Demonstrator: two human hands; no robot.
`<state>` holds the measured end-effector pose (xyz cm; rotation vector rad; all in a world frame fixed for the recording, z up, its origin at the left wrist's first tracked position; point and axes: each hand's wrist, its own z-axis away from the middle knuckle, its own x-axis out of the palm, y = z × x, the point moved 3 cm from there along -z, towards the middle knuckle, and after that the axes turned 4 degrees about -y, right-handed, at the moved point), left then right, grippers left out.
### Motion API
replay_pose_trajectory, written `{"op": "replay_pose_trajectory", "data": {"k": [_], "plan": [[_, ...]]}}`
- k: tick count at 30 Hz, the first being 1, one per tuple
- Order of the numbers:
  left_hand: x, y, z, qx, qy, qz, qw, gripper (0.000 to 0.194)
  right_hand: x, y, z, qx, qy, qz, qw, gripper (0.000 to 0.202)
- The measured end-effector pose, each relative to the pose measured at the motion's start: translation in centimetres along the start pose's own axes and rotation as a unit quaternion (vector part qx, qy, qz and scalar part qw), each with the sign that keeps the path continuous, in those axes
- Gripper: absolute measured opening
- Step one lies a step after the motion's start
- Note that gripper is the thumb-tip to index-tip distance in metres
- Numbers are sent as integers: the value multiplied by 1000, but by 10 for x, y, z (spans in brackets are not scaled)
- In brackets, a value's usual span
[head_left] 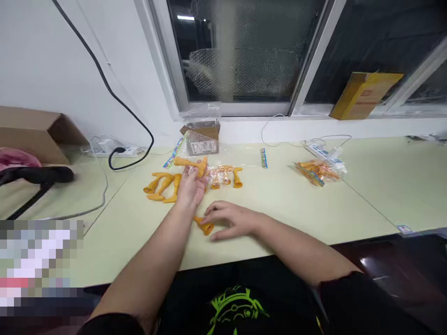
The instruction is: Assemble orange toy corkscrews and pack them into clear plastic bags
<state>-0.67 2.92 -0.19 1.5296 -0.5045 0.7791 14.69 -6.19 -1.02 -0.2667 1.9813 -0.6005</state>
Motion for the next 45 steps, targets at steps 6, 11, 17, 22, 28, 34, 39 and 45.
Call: {"op": "replay_pose_trajectory", "data": {"k": [6,11,17,22,28,34,39,45], "plan": [[1,2,1,-7,-9,24,1000,40,20,0,-8,10,-55,109,992,27],[0,2,4,-25,-26,16,999,37,-3,11,6,180,-29,190,965,13],[-2,0,3,-41,-38,14,998,29,-20,26,29,276,-44,156,947,43],[-4,1,0,-54,-24,28,998,24,-39,36,50,335,-33,60,940,70],[-4,1,-1,-65,-12,29,997,21,-78,56,71,371,207,-168,890,54],[-4,2,-1,-50,-11,22,998,14,-97,68,82,315,466,-321,762,47],[-3,1,0,-43,-4,31,999,15,-96,74,82,280,540,-412,679,52],[-1,-5,4,-37,2,-12,999,67,-88,73,75,277,469,-490,681,39]]}}
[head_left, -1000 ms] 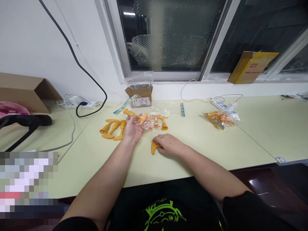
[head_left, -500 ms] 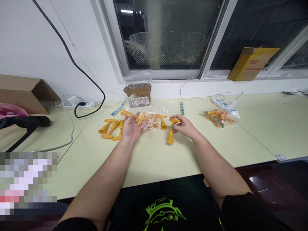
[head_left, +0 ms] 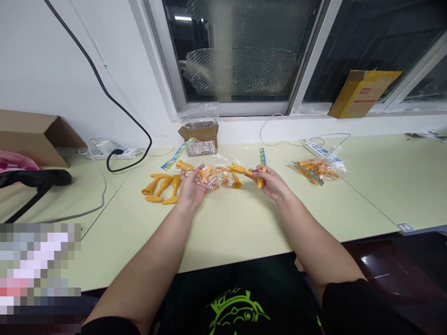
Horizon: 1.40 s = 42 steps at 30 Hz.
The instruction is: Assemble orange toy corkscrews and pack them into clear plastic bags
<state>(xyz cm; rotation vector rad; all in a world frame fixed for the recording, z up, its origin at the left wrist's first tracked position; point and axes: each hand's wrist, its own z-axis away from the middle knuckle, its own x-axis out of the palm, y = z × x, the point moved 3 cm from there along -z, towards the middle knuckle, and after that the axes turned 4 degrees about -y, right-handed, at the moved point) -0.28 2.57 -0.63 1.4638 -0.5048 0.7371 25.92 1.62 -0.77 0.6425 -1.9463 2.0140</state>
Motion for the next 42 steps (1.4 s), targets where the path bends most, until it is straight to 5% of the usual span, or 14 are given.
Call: {"op": "replay_pose_trajectory", "data": {"k": [4,9,15,23,29,32,38,42], "plan": [[0,-11,5,7,-27,-79,997,113,20,8,8,20,-81,-4,997,46],[6,-21,15,6,-69,-122,990,129,44,22,15,-39,-96,34,994,52],[9,-16,22,5,-114,-196,974,110,49,23,18,-167,-81,105,977,46],[9,-21,17,-81,-154,-191,966,28,46,19,19,-253,-66,220,940,39],[14,-18,23,-83,-198,-150,965,41,48,14,26,-349,-131,425,825,14],[13,-19,22,-61,-192,-163,966,39,52,14,28,-357,-153,472,791,4],[11,-20,20,-47,-188,-196,961,44,53,14,31,-375,-132,484,780,4],[11,-14,21,-22,-212,-223,951,39,51,14,30,-351,-110,436,821,10]]}}
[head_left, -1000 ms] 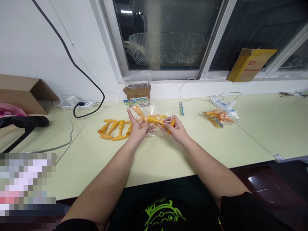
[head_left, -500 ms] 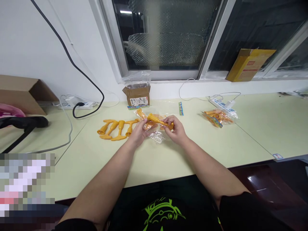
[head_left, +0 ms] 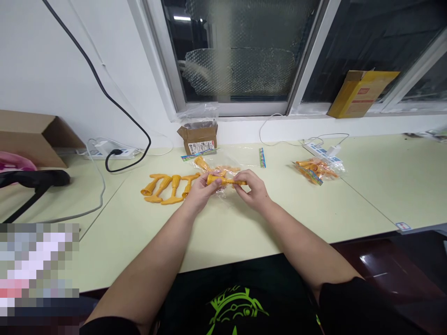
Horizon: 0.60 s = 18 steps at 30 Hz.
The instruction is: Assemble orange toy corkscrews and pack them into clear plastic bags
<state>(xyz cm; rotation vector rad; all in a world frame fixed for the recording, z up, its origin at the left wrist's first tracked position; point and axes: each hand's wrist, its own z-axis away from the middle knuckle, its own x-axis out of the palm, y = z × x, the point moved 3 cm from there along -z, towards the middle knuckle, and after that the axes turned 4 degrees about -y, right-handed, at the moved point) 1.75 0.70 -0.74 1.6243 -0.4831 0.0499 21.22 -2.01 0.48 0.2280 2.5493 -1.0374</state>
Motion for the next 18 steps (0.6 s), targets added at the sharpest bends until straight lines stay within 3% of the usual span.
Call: {"op": "replay_pose_trajectory", "data": {"k": [3,7,12,15,17,18], "plan": [[0,12,3,53,1,-40,998,33,-1,3,-1,94,28,-120,988,30],[4,29,10,111,15,-67,991,37,1,6,-3,234,-6,-312,921,53],[10,34,15,112,-30,-128,985,37,1,17,-1,425,-38,-481,766,41],[11,31,16,123,-53,-184,974,34,2,21,0,498,-69,-543,672,28],[11,28,16,131,-40,-196,971,34,2,21,1,509,-80,-560,649,19],[11,27,15,137,-31,-196,970,33,1,20,1,499,-80,-560,656,16]]}}
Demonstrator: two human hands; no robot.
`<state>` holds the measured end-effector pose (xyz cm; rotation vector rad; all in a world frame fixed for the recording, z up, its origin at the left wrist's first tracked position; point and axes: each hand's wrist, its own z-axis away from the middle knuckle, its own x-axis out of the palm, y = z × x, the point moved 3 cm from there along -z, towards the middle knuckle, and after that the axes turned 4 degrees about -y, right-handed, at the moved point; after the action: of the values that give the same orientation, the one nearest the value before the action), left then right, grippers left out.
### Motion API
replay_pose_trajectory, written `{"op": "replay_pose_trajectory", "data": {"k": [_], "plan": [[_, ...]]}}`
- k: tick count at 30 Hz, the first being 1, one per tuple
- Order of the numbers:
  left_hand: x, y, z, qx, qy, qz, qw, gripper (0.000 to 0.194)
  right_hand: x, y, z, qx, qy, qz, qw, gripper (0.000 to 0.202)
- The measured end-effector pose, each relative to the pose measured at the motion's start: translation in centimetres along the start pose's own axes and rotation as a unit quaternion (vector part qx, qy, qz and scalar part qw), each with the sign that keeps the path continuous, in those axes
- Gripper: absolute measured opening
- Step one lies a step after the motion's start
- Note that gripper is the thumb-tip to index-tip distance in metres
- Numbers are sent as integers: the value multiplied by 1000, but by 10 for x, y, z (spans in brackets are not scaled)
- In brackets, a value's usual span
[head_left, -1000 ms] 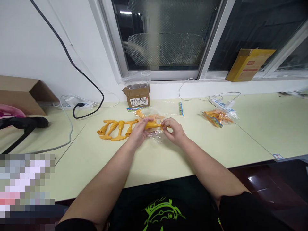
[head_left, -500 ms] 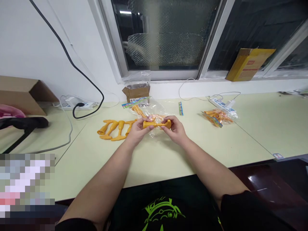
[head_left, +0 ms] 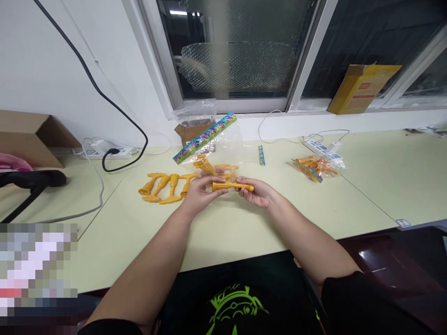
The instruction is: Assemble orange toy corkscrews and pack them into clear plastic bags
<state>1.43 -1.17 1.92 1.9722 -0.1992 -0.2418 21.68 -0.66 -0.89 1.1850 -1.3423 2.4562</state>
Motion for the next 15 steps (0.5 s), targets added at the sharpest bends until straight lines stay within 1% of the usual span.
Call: {"op": "replay_pose_trajectory", "data": {"k": [2,4,6,8,10,11,13,15], "plan": [[2,-3,-1,12,19,6,1000,34,1,-2,3,-52,-10,43,998,17],[2,-6,-2,25,33,17,999,34,3,-6,8,-136,-23,124,983,25],[2,-10,-3,27,43,25,998,34,4,-10,11,-222,-27,224,949,30],[1,-14,-4,14,44,32,998,33,3,-12,12,-281,-11,313,907,32],[0,-18,-5,-18,38,54,998,38,2,-12,10,-300,14,367,881,35],[0,-20,-5,-39,35,71,996,42,1,-11,8,-298,23,378,876,36],[-1,-24,-6,-83,40,115,989,50,-1,-10,6,-288,29,372,882,36],[-4,-28,-7,-114,68,170,976,53,-2,-12,6,-283,26,336,898,36]]}}
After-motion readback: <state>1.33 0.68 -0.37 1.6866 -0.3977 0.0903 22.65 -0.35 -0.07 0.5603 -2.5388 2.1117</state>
